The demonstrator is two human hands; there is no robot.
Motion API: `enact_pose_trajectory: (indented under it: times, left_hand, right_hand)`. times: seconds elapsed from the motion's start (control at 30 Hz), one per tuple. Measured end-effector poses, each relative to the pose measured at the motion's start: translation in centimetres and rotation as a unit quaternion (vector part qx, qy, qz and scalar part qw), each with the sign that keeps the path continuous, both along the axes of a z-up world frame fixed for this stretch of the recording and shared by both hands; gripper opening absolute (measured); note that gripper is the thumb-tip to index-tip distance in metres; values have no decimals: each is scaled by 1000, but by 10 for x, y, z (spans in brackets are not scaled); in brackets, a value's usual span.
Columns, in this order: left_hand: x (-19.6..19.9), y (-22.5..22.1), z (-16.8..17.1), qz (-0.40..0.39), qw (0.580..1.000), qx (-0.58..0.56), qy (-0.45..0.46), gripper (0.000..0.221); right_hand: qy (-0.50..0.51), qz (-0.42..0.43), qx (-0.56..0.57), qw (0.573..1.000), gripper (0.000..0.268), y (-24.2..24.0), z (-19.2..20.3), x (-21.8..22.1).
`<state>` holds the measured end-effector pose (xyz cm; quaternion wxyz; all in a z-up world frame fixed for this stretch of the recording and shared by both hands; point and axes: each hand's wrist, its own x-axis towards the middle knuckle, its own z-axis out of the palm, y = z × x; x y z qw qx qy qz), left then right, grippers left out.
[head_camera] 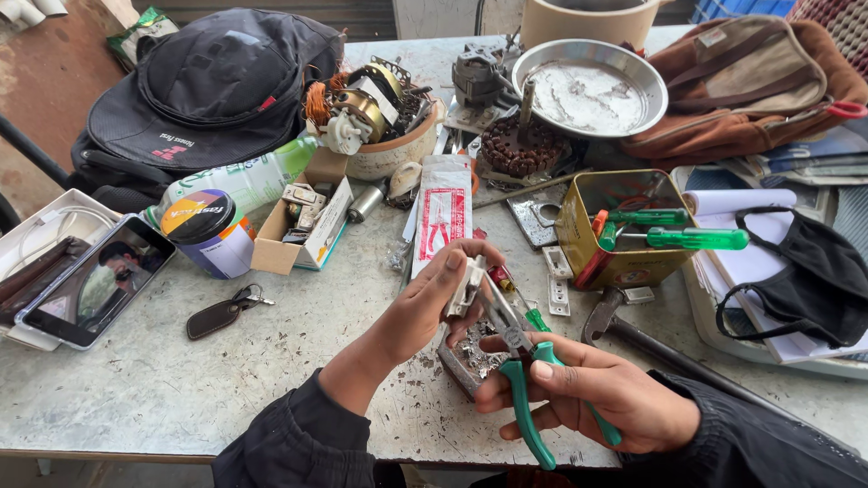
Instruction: The person disassembles a small white electrical component using a screwdriver and pliers. They remove internal metal contacts and adjust parts within the housing, then reassemble the component on a cluttered workbench.
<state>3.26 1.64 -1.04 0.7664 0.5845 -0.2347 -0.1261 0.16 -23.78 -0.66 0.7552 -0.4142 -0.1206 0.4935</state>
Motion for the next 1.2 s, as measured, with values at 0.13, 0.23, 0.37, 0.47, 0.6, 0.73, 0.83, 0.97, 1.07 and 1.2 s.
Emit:
enact_pose_trajectory:
  times: [0.13,0.23,0.37,0.47,0.6,0.73,0.83,0.97,1.07,1.2]
  left_hand:
    - [1,-5,0,63,997,-7,-45,58]
    - [-1,-3,2,95,994,-27,-36,60]
    - [-2,-2,2,100,993,-47,-39,60]
    - [0,-4,0,94,993,-64,-31,62]
    - [0,-7,-4,96,993,-64,10,64]
    - [0,-8,-5,96,994,-42,29,65]
    - [3,-7,-5,82,992,-64,71,62]
    - [3,-5,-6,64,986,-104,111,59]
    - [4,-4,-7,59,980,-140,131,57]
    - [6,-4,-9,75,971,-163,155,56]
  right_hand:
    - [-8,-9,-34,999,61,0,2,-1]
    - [-18,12,-33,999,61,-1,3,0]
    - [-17,25,-22,999,61,-3,5,1]
    - [-4,24,-19,1000,56,-3,6,2]
    - [-6,26,-22,999,58,-3,5,3]
    - [-45,20,-52,997,57,-7,2,4]
    - [-195,12,-114,974,54,-13,3,10]
    - [-330,-13,-172,928,47,-18,5,19]
    - [-211,-15,-172,962,56,-16,6,24]
    - [-96,-38,-189,977,55,-10,3,25]
